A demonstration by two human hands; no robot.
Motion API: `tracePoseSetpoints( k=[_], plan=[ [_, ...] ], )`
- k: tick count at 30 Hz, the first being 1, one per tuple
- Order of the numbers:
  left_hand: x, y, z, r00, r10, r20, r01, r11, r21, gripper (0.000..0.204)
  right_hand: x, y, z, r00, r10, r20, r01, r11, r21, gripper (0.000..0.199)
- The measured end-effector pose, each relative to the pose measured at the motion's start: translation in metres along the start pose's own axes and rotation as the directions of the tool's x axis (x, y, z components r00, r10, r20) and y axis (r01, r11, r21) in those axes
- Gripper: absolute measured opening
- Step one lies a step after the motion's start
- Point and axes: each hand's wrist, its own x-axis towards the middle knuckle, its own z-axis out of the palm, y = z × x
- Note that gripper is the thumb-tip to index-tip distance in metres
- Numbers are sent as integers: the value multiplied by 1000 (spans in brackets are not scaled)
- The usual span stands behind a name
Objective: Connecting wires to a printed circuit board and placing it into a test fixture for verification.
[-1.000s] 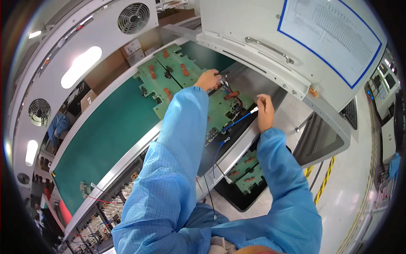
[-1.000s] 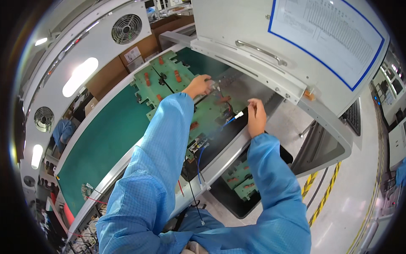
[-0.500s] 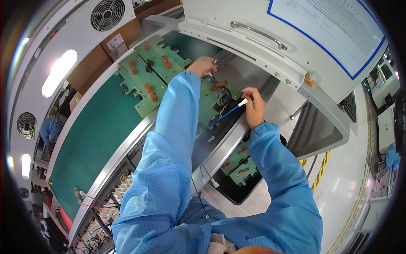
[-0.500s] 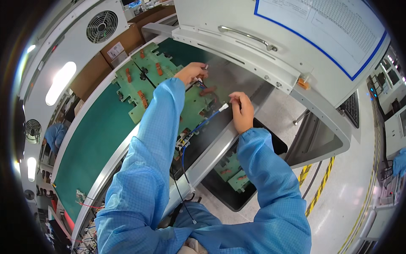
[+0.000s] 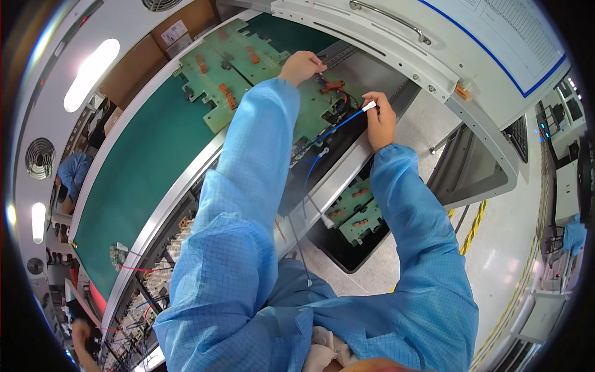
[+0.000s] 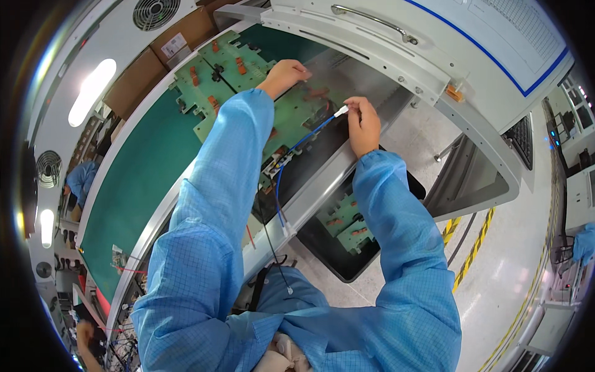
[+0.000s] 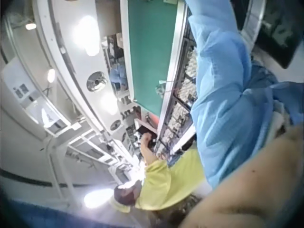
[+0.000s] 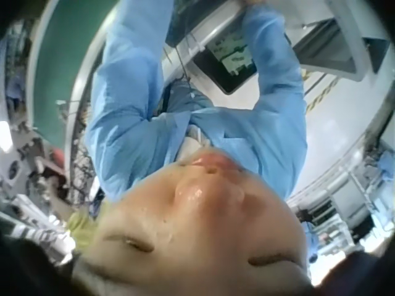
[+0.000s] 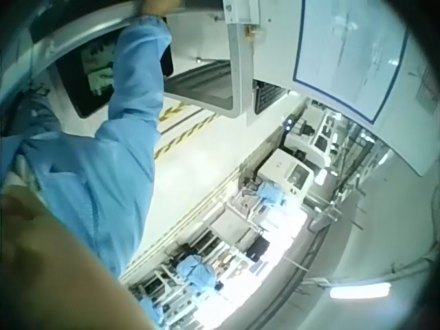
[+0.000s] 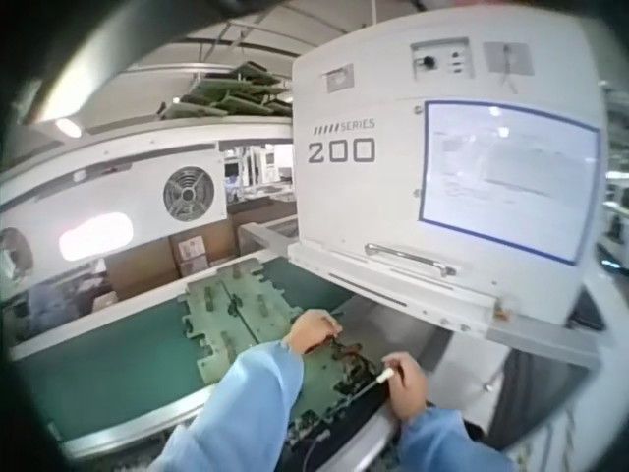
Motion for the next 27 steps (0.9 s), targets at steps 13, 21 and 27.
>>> tracePoseSetpoints(
  k=[13,21,27],
  plan=[
    [-119,106,-111,878,-102,468,-384,437,814,32,-27,-3,-2,998,34,-46,-30,995,91,17],
    [-290,102,-114,712,-214,669,-561,400,725,62,-131,-69,-4,991,-62,117,65,998,-23,34],
    [-332,94,-85,759,-152,633,-434,608,665,78,-182,-126,7,913,-97,396,159,979,-127,55]
  ],
)
